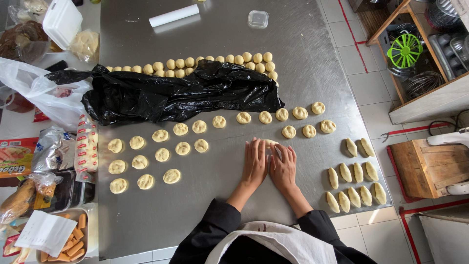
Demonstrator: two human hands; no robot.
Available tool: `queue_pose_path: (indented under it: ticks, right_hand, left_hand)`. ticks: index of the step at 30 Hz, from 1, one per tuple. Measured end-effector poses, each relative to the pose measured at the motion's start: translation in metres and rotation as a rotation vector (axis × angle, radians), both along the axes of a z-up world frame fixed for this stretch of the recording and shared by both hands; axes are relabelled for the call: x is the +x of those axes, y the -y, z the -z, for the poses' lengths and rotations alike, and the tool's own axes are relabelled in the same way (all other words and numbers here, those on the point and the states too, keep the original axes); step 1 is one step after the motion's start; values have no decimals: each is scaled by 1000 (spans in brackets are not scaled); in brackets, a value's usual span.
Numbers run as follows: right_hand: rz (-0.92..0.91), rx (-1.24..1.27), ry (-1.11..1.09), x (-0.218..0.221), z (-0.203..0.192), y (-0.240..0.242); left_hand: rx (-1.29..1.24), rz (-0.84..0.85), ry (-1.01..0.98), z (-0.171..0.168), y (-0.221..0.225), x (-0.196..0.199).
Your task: The person takes small balls of dough from a table, flattens them by hand, and rolls them into oblong shapes. They then move to a different area to retrieve a metal tray and begin placing the shaped dough onto it.
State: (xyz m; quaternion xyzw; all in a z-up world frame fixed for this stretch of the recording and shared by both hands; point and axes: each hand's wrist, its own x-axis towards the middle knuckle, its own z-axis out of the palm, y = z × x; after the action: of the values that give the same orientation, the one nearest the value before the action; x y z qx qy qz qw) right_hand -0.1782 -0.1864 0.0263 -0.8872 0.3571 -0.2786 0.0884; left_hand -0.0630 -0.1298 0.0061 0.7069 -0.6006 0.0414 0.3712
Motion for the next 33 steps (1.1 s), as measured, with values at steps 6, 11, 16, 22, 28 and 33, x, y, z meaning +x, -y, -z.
queue_pose_path:
  ticks: [6,11,16,22,28,33]
  right_hand:
    - [-90,-20,-21,-8,18,-6]
    - [-116,-8,-95,-10,20,-7]
    - [-74,101,-172,-13,-6,20]
    - [-380,438,103,-1,-36,49]
    - [-416,424,-4,-1,-40,28]
    - [-448,454,20,-6,-35,12]
  left_hand:
    - [52,101,9,12,-10,-4]
    - [67,96,57,10,-15,-5]
    - [1,35,-122,-8,-20,5]
    - [-233,-216,-432,-16,-35,14]
    - [-253,-240,-467,-9,-34,14]
    - [-262,-237,-513,1,-30,14]
